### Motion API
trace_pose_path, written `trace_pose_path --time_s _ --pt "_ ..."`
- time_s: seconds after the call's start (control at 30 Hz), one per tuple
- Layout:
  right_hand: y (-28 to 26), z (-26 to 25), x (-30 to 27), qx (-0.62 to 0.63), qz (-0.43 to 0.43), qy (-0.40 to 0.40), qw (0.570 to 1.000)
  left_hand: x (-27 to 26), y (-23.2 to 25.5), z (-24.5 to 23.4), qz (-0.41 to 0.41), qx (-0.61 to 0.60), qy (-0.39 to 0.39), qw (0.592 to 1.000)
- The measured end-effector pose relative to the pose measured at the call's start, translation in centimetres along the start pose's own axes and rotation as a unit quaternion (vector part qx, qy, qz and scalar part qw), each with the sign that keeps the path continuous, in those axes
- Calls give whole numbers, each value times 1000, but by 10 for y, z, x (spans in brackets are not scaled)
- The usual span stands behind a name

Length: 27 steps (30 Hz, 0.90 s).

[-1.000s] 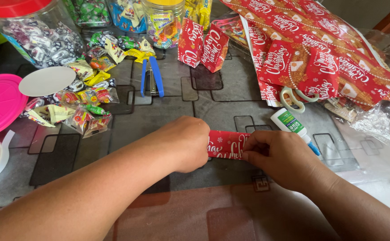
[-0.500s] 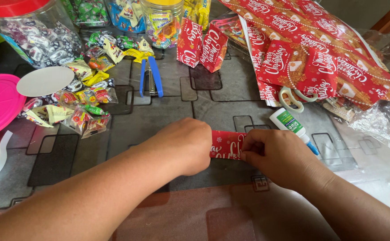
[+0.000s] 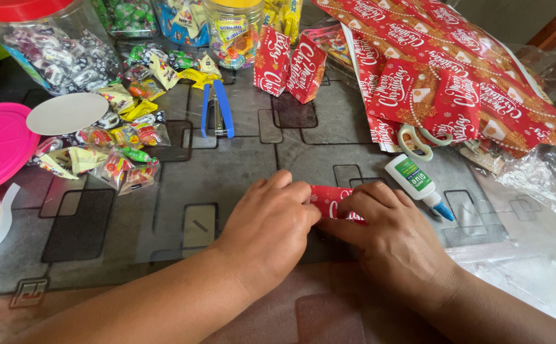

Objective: The person folds a red Christmas-themed paper around a small rectangular item, creases the edges, and secures the wrap with tape. The hands repeatedly fold and adjust the paper to form a neat package.

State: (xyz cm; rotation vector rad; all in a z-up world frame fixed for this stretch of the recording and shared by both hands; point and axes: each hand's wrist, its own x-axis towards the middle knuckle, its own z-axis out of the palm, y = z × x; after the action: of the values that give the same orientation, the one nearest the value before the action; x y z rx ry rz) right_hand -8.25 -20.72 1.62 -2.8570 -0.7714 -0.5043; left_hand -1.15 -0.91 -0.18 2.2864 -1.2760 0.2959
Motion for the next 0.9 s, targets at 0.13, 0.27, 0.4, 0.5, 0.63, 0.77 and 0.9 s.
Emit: trace_pose_path --time_s 0.13,0.27,0.4,0.5,0.63,0.77,0.9 --pt "-1 -1 -1 -3 1 -32 999 -6 0 -5 58 41 -4 997" --pt "0 -1 -4 -10 7 -25 1000 -13 5 -10 74 85 3 994" --pt "0 -1 -8 -12 35 -16 999 -18 4 -16 53 78 18 995" --pt "2 -3 -14 -19 41 -4 999 -22 3 -18 44 77 41 995" --pt "6 -7 -20 -19 50 -11 999 -27 -2 -24 9 90 -3 996" --pt "10 -9 -25 -34 66 -26 997 -30 -4 -26 -3 101 -10 995" --pt "14 -11 -30 -33 57 -19 998 -35 -5 -27 -15 111 -12 994"
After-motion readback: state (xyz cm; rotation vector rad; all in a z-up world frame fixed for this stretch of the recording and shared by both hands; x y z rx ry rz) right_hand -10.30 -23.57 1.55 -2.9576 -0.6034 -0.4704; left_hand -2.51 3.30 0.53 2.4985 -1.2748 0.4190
